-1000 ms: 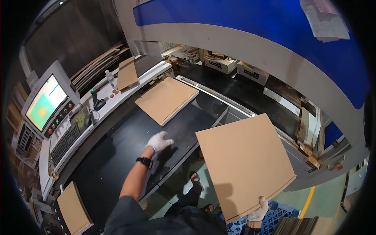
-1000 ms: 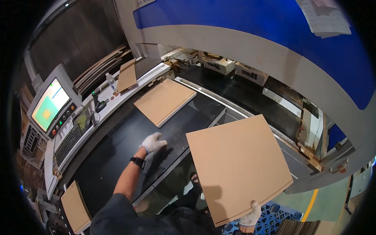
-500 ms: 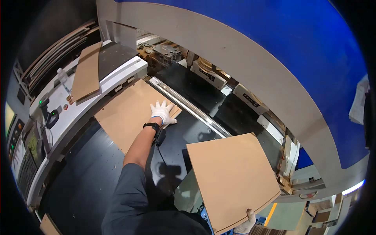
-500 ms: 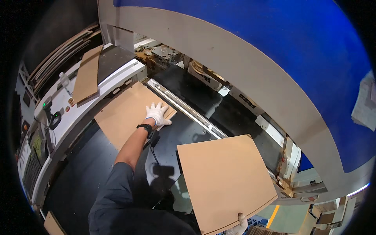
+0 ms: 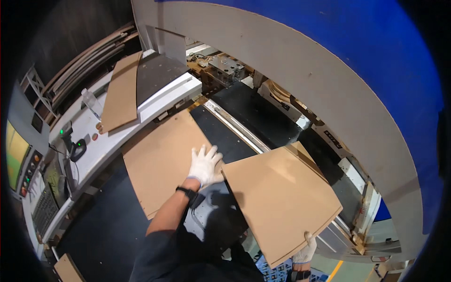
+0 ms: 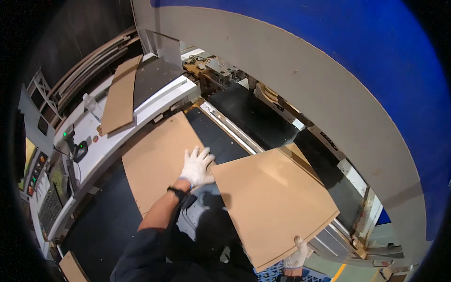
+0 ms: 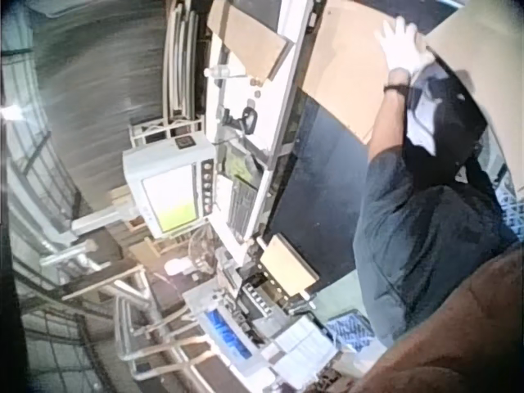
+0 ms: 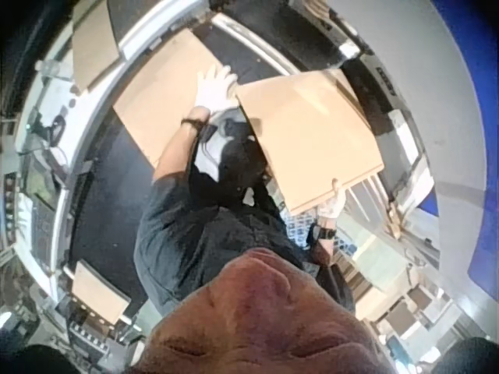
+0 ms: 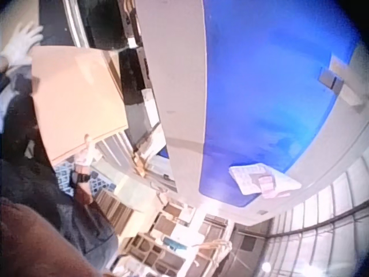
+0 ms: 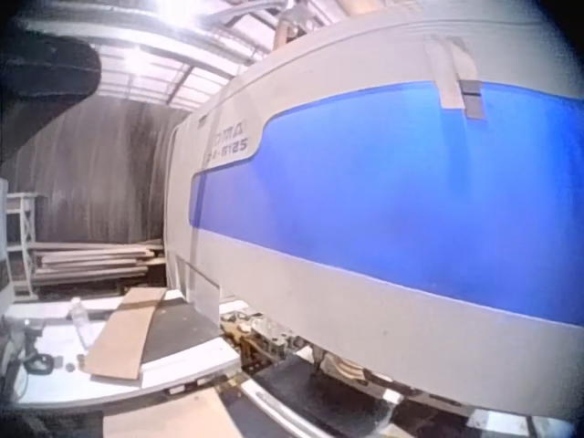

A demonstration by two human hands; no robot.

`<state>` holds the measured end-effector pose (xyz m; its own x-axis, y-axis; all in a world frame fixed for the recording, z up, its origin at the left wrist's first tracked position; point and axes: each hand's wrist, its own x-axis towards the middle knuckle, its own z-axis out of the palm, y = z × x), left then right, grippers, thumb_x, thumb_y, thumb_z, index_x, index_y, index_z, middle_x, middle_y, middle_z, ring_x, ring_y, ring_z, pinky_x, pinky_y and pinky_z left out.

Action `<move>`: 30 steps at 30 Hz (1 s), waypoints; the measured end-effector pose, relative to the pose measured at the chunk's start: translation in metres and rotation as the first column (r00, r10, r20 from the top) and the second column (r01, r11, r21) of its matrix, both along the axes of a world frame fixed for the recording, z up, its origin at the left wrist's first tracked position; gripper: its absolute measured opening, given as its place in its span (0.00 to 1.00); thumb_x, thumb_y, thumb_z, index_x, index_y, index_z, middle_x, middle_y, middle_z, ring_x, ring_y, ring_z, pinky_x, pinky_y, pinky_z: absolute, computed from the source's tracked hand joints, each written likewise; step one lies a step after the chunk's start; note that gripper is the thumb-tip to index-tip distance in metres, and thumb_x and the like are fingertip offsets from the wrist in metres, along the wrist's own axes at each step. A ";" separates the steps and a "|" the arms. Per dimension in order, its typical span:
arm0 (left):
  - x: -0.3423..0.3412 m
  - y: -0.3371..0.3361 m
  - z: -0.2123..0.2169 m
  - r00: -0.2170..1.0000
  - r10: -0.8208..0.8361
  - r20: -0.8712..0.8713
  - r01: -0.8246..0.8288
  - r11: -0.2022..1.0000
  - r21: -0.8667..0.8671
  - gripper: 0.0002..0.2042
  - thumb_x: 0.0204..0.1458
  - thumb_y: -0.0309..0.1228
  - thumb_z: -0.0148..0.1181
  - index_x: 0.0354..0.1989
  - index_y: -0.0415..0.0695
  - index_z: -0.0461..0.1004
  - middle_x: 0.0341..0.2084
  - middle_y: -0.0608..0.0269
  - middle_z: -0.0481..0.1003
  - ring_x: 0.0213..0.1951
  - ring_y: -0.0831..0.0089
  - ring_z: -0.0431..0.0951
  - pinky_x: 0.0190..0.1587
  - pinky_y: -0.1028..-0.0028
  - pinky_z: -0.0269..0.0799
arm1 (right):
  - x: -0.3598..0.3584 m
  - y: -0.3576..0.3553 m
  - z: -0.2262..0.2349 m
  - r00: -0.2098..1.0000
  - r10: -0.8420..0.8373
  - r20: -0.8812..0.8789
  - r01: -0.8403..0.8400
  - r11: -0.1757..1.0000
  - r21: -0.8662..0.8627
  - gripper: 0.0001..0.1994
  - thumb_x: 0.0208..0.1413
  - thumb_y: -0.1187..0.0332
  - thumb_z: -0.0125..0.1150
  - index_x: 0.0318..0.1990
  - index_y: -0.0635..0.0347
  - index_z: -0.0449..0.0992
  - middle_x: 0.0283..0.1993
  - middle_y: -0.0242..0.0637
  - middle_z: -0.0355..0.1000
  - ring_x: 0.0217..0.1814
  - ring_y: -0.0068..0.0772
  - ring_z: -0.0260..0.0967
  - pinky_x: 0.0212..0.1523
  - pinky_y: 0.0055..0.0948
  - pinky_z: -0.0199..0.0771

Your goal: The person uses an air duster on a wooden board, moves it to a pallet, and then places several boards from the pallet onto a machine's conveyor belt before returning to dust another board.

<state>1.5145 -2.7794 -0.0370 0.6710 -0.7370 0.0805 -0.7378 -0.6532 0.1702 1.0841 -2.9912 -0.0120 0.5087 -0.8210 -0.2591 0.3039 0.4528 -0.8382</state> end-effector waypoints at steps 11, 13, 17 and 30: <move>-0.119 0.136 0.014 0.961 0.275 -0.021 -0.272 0.959 0.079 0.39 0.36 0.62 0.71 0.56 0.52 0.78 0.69 0.57 0.65 0.70 0.38 0.58 0.69 0.31 0.43 | 0.172 -0.055 -0.069 0.912 0.366 0.186 -0.393 0.909 0.136 0.25 0.60 0.69 0.62 0.65 0.65 0.67 0.58 0.45 0.75 0.59 0.48 0.75 0.62 0.49 0.78; -0.135 0.150 0.015 0.945 0.322 -0.053 -0.317 0.945 0.086 0.39 0.36 0.62 0.71 0.56 0.51 0.78 0.69 0.55 0.64 0.70 0.37 0.56 0.70 0.32 0.43 | 0.194 -0.059 -0.041 0.892 0.446 0.074 -0.452 0.874 0.182 0.24 0.62 0.67 0.62 0.64 0.66 0.68 0.58 0.45 0.75 0.58 0.47 0.76 0.59 0.47 0.80; -0.166 0.165 0.020 0.917 0.389 -0.095 -0.380 0.920 0.098 0.40 0.35 0.61 0.72 0.56 0.49 0.78 0.69 0.51 0.63 0.71 0.35 0.54 0.70 0.32 0.41 | 0.184 -0.099 -0.018 0.578 0.669 -0.467 -0.670 0.716 0.197 0.17 0.65 0.63 0.61 0.52 0.69 0.75 0.47 0.46 0.80 0.46 0.43 0.81 0.37 0.42 0.86; -0.265 0.197 0.012 0.716 0.676 -0.176 -0.673 0.735 0.085 0.51 0.30 0.52 0.78 0.67 0.46 0.66 0.69 0.41 0.60 0.71 0.37 0.55 0.72 0.38 0.43 | 0.276 -0.060 -0.029 0.672 -0.017 -0.740 -0.603 -0.593 -0.534 0.26 0.59 0.50 0.60 0.61 0.52 0.74 0.68 0.51 0.64 0.71 0.59 0.58 0.71 0.61 0.53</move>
